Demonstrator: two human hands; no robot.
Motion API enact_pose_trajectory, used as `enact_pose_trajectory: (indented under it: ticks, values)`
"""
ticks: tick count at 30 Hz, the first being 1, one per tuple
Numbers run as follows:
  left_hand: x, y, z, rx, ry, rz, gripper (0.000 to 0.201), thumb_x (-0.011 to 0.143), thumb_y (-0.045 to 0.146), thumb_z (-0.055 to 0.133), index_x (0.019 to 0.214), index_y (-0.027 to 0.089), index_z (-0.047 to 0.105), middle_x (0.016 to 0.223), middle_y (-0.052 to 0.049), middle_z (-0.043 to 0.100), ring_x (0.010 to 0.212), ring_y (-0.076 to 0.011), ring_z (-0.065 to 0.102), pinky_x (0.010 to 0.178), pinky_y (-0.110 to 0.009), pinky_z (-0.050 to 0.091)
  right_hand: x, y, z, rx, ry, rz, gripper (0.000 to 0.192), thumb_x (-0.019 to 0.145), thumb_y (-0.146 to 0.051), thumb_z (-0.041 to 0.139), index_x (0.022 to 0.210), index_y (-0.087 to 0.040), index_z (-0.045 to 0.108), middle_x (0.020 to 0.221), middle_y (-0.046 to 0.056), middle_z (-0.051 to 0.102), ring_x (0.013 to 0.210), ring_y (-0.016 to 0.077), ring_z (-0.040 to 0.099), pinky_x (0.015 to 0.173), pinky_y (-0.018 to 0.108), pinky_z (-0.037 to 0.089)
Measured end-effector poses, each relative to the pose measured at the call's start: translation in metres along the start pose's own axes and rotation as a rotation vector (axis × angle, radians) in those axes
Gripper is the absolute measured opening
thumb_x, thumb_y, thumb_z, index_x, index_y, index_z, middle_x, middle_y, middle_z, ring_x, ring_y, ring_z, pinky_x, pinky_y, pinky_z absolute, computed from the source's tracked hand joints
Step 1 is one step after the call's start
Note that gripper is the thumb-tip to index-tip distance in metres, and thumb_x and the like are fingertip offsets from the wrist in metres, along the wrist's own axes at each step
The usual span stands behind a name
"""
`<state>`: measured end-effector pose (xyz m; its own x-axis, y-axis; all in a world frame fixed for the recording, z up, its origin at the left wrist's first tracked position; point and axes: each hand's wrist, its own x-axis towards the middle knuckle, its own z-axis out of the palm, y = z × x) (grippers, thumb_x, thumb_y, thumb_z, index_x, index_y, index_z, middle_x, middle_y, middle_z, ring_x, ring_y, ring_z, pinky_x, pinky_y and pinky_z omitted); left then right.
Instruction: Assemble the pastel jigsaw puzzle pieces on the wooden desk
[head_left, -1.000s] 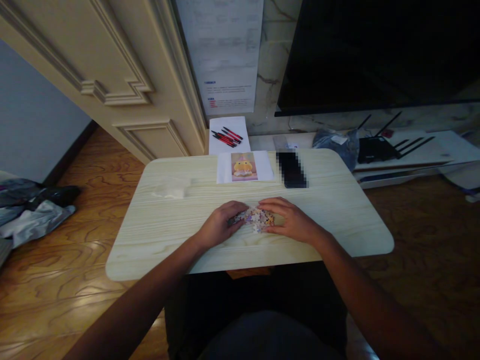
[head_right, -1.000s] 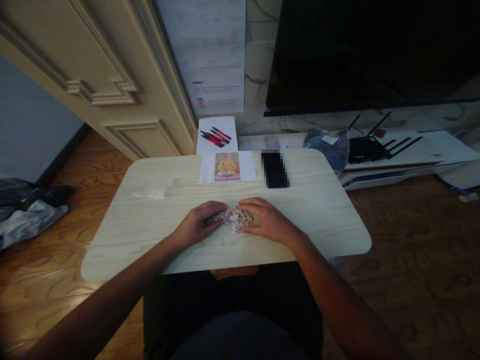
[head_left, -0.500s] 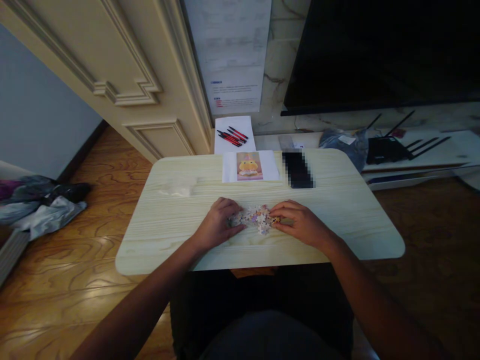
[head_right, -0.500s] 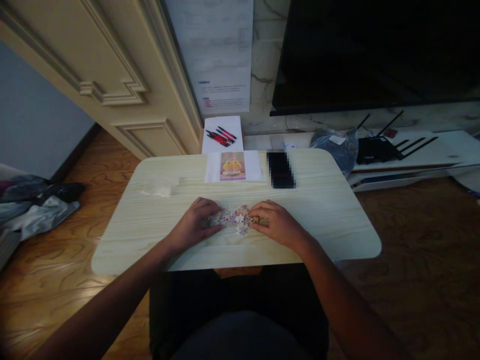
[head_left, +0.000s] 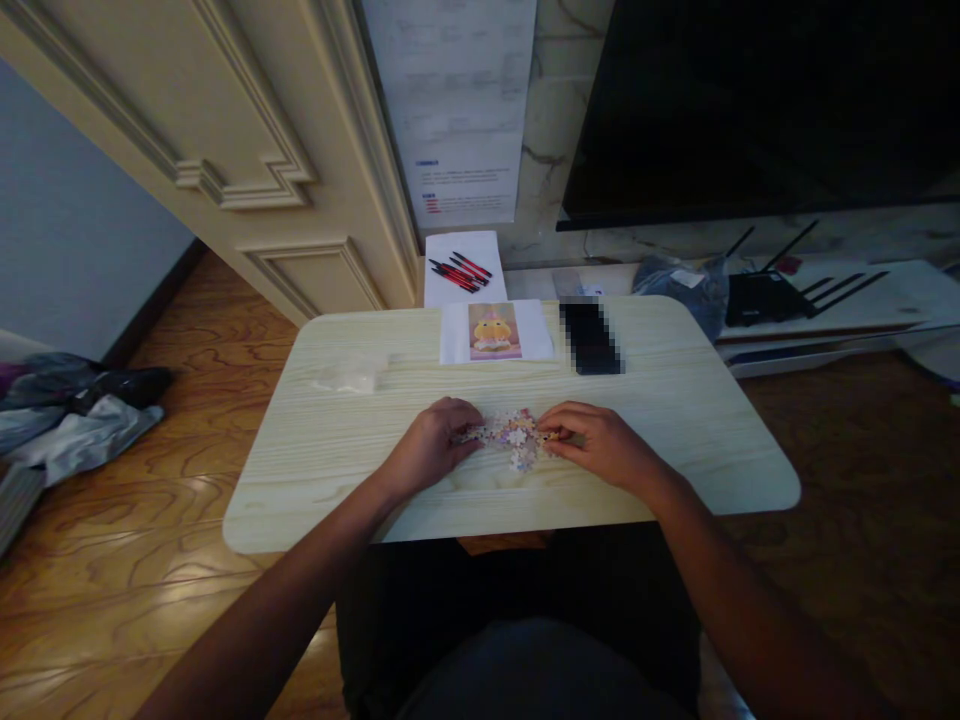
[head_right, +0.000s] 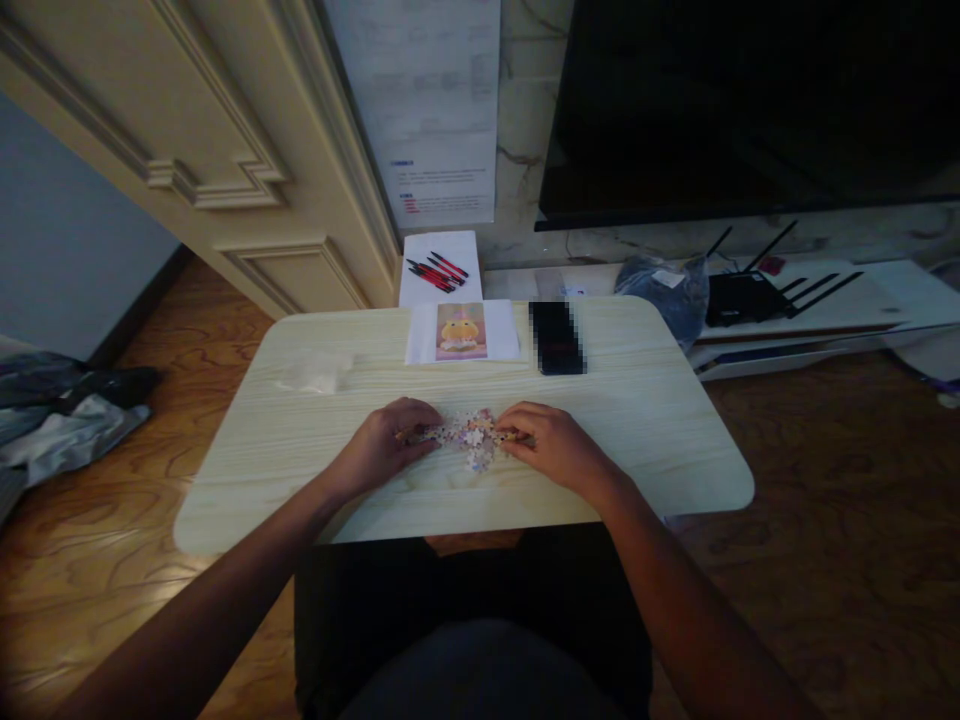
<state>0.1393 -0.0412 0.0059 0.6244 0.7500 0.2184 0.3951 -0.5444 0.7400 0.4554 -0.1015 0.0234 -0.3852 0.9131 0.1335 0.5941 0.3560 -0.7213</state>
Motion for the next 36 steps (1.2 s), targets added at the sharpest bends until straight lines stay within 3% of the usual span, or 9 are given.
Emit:
enact_pose_trajectory:
  ticks: [9,14,19,25,31,36]
  values:
    - [0.003,0.001,0.001,0.014,-0.014,-0.008,0.018,0.096,0.020,0.076,0.112,0.020,0.084,0.115,-0.011,0.083,0.106,-0.0258,0.077,0.099,-0.044,0.064,0.016,-0.001,0.011,-0.076,0.028,-0.060,0.030,0.099,-0.023,0.083,0.129,-0.026,0.082,0.127,0.010,0.079,0.120,0.0280,0.075,0.110,0.048,0.062]
    - [0.006,0.003,0.001,-0.005,-0.027,-0.011,0.016,0.101,0.021,0.071,0.108,0.019,0.085,0.113,-0.012,0.084,0.101,-0.0245,0.078,0.092,-0.041,0.064,0.027,-0.003,0.018,-0.097,-0.028,-0.069,0.020,0.100,-0.020,0.082,0.119,-0.023,0.086,0.118,0.010,0.076,0.111,0.0259,0.075,0.102,0.042,0.062]
    - [0.011,0.003,-0.001,-0.015,-0.037,0.004,0.017,0.105,0.024,0.068,0.102,0.019,0.084,0.103,-0.009,0.085,0.093,-0.0221,0.077,0.088,-0.037,0.061,0.032,0.004,0.009,-0.027,-0.095,-0.049,0.014,0.100,-0.021,0.083,0.113,-0.023,0.086,0.108,0.007,0.077,0.098,0.0214,0.075,0.091,0.034,0.058]
    - [0.017,-0.002,-0.001,-0.084,-0.023,-0.057,0.019,0.105,0.029,0.068,0.096,0.018,0.081,0.092,-0.006,0.080,0.083,-0.0184,0.073,0.078,-0.032,0.056,0.035,0.010,0.001,0.027,-0.129,-0.026,0.011,0.102,-0.021,0.080,0.111,-0.023,0.086,0.107,0.006,0.077,0.096,0.0201,0.074,0.087,0.033,0.057]
    - [0.017,-0.003,-0.001,-0.083,-0.032,-0.007,0.014,0.103,0.026,0.071,0.111,0.018,0.081,0.102,-0.007,0.079,0.090,-0.0187,0.072,0.083,-0.033,0.058,0.032,0.000,0.003,-0.003,-0.081,-0.124,0.023,0.098,-0.021,0.084,0.120,-0.025,0.084,0.117,0.007,0.076,0.113,0.0247,0.071,0.101,0.040,0.057]
    - [0.017,-0.001,0.000,0.021,-0.081,0.080,0.029,0.100,0.031,0.079,0.125,0.017,0.080,0.113,-0.012,0.072,0.105,-0.0248,0.070,0.094,-0.040,0.061,0.036,-0.004,0.011,-0.089,-0.112,-0.174,0.020,0.095,-0.022,0.089,0.114,-0.023,0.084,0.111,0.008,0.076,0.112,0.0272,0.068,0.101,0.043,0.056]
